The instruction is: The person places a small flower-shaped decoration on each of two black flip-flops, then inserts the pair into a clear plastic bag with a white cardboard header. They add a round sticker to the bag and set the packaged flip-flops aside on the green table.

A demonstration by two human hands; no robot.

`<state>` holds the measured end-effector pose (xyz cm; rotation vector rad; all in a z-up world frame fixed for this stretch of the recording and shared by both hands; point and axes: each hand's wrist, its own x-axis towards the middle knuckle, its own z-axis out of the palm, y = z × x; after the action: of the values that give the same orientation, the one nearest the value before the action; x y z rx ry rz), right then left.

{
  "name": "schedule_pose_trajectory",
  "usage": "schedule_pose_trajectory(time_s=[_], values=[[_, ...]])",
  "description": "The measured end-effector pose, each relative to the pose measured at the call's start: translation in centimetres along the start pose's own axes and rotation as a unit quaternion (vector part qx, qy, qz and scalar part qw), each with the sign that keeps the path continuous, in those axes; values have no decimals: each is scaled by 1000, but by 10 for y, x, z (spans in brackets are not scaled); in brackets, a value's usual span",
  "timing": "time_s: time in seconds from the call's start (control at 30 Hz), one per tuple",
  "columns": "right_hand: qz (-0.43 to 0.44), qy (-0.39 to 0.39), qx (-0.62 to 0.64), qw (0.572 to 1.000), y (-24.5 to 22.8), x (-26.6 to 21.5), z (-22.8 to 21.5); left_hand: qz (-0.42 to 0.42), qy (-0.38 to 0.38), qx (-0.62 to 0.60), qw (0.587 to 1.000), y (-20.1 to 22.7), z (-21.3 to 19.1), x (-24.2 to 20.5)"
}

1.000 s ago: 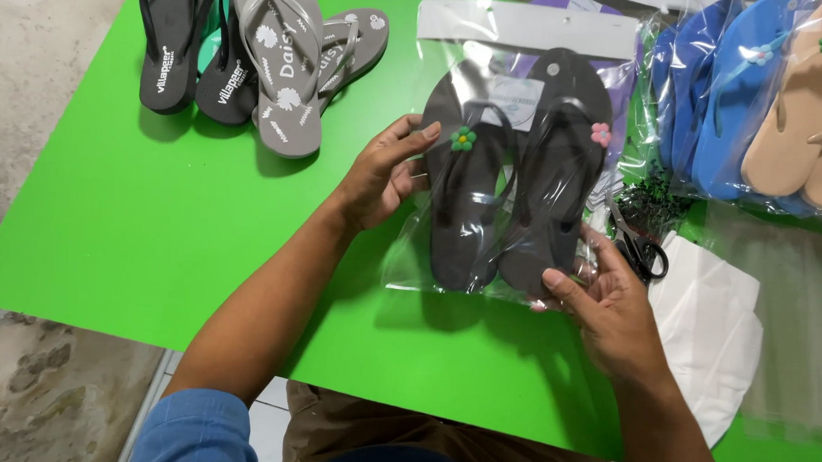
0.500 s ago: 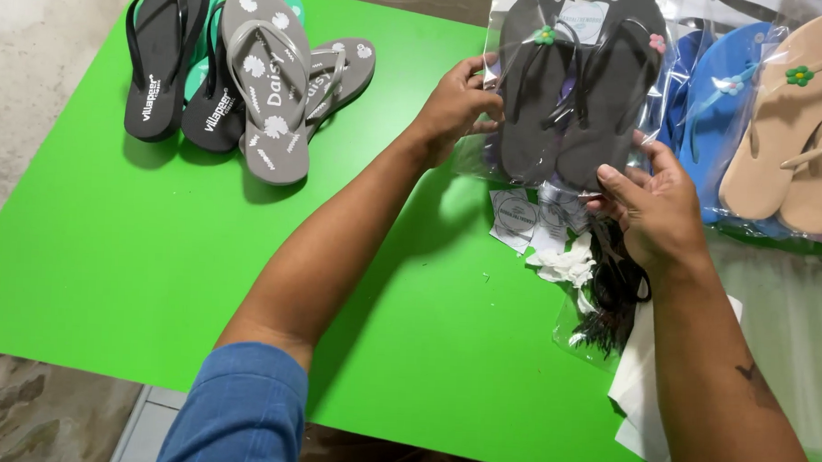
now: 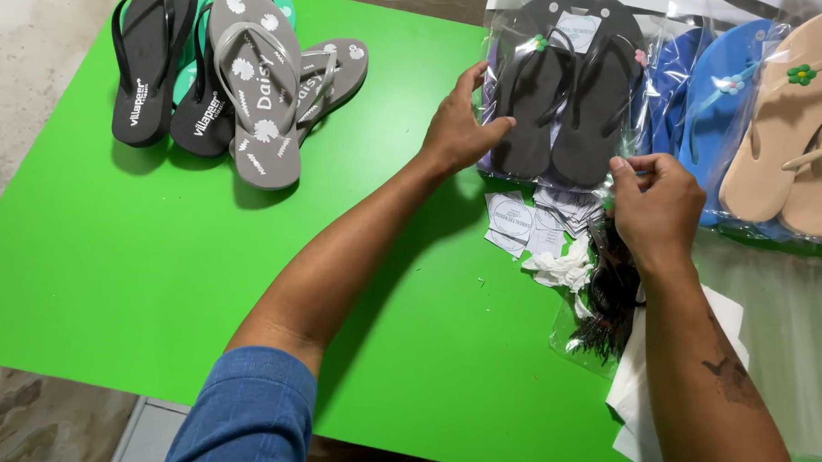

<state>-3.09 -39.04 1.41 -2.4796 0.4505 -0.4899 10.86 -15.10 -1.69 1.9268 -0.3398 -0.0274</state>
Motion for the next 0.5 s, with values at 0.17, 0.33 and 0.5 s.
schedule_pose_trajectory(time_s=[0.17, 0.33, 0.5], values=[[-150, 83, -178, 969, -18, -9, -2, 46, -1, 55, 997, -7, 6, -7], [-265, 35, -221, 938, -30, -9, 5, 133, -7, 116, 984, -18, 2, -22], [-223, -55, -216, 949, -28, -9, 18, 168, -40, 145, 974, -24, -2, -30]])
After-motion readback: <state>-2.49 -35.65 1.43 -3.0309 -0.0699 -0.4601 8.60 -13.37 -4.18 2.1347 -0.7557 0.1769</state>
